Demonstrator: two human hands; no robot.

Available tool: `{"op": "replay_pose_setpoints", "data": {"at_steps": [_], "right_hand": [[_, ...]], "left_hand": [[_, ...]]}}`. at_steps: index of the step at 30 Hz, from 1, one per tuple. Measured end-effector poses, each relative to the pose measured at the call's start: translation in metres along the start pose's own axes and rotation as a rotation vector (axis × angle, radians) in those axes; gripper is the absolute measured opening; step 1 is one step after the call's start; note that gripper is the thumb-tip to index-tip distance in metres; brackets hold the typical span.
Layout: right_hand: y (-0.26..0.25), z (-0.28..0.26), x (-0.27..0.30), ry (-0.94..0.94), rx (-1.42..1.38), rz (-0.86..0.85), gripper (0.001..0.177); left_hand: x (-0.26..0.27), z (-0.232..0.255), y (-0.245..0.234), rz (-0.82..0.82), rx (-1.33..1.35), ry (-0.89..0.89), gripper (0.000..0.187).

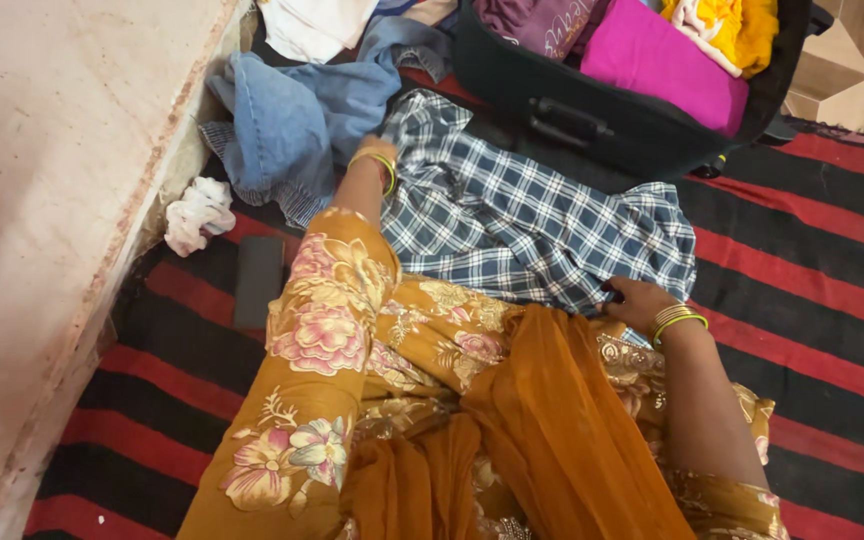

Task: The person folds a plaid shirt and places it into an open suitcase on a rug.

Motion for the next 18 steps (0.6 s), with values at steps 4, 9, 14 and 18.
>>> {"op": "replay_pose_setpoints", "data": {"at_steps": [4,9,14,18], "right_hand": [[-0.002,-0.002,0.004,-0.007,0.002,0.007,0.057],[-0.006,-0.007,0.007,0.015,-0.024,-0.01,0.056],[-0.018,-0.02,0.01,0.143,0.067,0.0,0.052],[-0.02,-0.021,0.007,0.244,0.166,0.087,0.06]], "left_hand": [[0.008,-0.008,-0.005,-0.042,-0.411,-0.043,0.035],[0.075,0.035,-0.016,0.482,-0.02,0.075,0.039],[0.131,0.102,-0.014,0.157,-0.339,0.715,0.05],[0.137,0.119,0.02,0.117,-0.484,0.896,0.057]]}}
Point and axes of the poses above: each hand's wrist, its own x-axis away from the middle knuckle, its own y-axis out of the palm, z = x × y, the point moved 1 cm from there along -x, towards the middle knuckle, and after that the axes turned 15 degrees about x, right-handed, at the moved point
